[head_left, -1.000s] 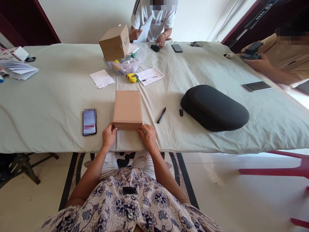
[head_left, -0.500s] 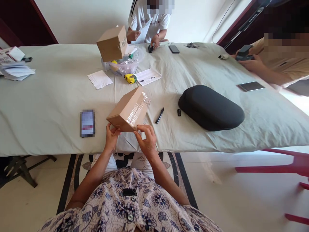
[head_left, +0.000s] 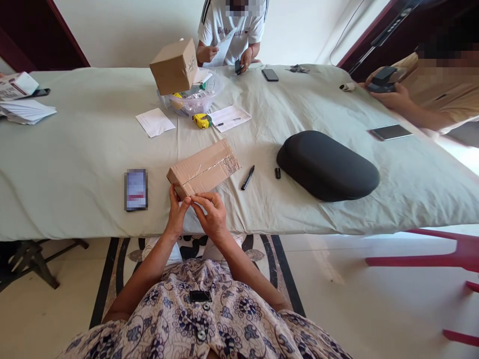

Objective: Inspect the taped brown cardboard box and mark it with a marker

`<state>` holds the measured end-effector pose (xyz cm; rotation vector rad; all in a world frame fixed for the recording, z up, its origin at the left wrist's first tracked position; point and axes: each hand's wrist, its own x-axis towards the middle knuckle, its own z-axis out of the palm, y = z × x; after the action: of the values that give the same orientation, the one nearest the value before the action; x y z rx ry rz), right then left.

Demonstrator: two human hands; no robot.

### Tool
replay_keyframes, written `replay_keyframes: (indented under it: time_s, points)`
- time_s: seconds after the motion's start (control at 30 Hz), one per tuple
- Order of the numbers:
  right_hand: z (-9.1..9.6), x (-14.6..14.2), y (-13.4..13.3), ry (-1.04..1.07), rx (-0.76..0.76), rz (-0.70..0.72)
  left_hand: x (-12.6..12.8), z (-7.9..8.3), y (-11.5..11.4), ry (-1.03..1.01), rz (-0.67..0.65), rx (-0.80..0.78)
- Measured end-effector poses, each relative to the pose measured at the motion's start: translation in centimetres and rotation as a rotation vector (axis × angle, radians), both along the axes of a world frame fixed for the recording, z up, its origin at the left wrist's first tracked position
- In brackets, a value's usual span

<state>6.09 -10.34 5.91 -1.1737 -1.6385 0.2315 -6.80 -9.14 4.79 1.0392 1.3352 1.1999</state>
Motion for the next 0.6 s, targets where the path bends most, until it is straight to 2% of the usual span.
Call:
replay_keyframes:
  time_s: [0.1,0.23,0.33,0.4,0.5,0.6]
  points:
    - [0.3,0.4,0.5,-0.007,0.019,0.039,-0.3,0.9,0.3,-0.076,-0.039,-0.048]
    - [0.9,1.0,1.4,-0.050,-0.014,0.095,-0.6,2.2,0.8,-0.004,-0.038,-0.107]
    - [1.3,1.6,2.1,-0.095,-0.010,0.098,-0.7,2.5,1.1,0.040,-0.041,-0.118]
    - [1.5,2.2,2.6,-0.120,-0.021,0.049,-1.1,2.3,1.3,0.079,-0.033,-0.127]
    - [1.3,3.8,3.6,-0.119,-0.052,-0.098,-2.5,1.9,1.7,0.107,-0.032,-0.164]
    - [0.5,5.9,4.8,-0.021,-0.059,-0.225,-4.7,1.6,2.2,0.057,-0.058,-0.234]
